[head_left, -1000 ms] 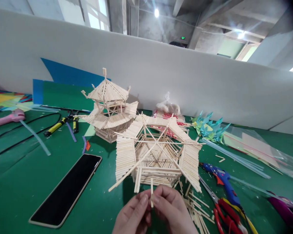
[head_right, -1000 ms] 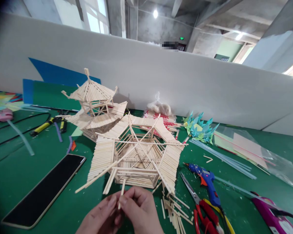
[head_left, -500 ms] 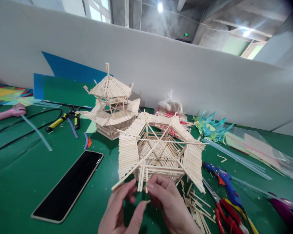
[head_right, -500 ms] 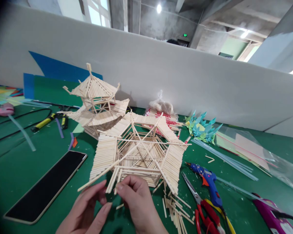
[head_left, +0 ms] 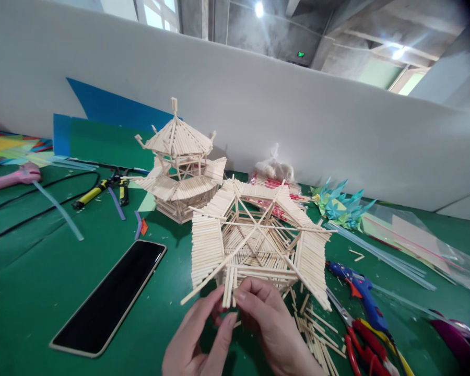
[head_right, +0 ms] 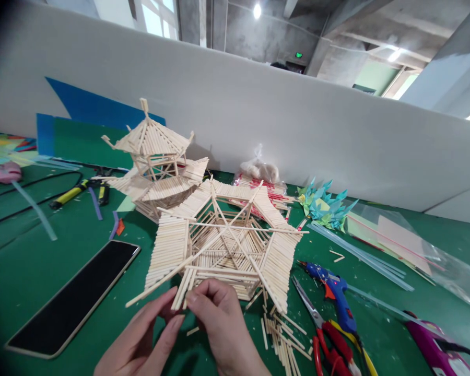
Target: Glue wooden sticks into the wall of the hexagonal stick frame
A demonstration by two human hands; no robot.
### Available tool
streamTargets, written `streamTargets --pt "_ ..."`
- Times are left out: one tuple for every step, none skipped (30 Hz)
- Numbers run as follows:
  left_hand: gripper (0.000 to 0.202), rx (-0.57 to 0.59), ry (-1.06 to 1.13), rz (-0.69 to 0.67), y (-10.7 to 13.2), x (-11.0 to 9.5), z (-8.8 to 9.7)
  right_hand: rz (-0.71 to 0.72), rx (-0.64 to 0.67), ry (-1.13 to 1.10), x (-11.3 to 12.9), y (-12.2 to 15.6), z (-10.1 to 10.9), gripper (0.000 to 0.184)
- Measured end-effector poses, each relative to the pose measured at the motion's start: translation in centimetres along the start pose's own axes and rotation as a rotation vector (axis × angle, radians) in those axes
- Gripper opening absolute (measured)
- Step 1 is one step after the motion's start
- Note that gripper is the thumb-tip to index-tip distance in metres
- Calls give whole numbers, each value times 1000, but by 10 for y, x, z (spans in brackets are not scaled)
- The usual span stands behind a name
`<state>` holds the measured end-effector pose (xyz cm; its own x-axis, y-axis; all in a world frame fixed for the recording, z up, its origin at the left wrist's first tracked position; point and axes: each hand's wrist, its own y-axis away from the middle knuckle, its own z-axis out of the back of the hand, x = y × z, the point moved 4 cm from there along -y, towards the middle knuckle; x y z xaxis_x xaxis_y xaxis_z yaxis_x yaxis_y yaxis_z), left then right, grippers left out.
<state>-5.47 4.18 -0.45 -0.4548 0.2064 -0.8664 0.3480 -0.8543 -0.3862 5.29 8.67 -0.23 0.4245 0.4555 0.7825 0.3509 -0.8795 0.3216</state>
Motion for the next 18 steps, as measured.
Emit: streamTargets --pt "30 -1 -1 -1 0 -1 0 4 11 -4 0 0 -1 18" --pt "29 0 0 0 -1 -1 0 9 17 -6 1 0 -1 18" --pt "29 2 0 -2 -1 -2 -1 13 19 0 1 0 -1 18" --pt "28 4 1 -5 -2 -3 -1 15 16 10 1 0 -1 18" --pt "28 4 3 -5 -2 -4 -1 18 11 21 1 0 0 19" --pt "27 3 6 -8 -3 -5 0 22 8 31 1 0 0 19" --pt "27 2 11 -10 -3 -5 -1 26 6 38 1 0 1 19" --pt "27 0 13 -10 -4 -5 -1 30 5 44 1 0 1 19" --pt "27 0 14 -11 -4 -5 -1 35 3 50 2 0 2 19" --pt "27 -2 11 -12 -5 -5 -2 41 -3 55 2 0 2 20" --pt "27 -5 8 -13 -5 -5 -2 42 -6 56 2 0 2 20" --pt "26 -7 6 -12 -5 -5 -2 43 -9 54 3 0 2 20" --pt "26 -12 7 -9 -5 -5 -2 46 -8 49 3 0 1 20" --pt "26 -12 9 -1 -5 -5 -2 49 -3 41 4 0 0 20" --pt "26 -17 13 8 -5 -4 -2 50 2 33 4 0 0 20" --pt "25 -20 18 18 -5 -4 -2 50 4 28 5 0 -1 19" --pt "25 -23 25 24 -5 -4 -1 49 5 25 5 0 -2 19" --pt "25 -27 29 28 -5 -4 0 48 7 22 5 0 -2 19"
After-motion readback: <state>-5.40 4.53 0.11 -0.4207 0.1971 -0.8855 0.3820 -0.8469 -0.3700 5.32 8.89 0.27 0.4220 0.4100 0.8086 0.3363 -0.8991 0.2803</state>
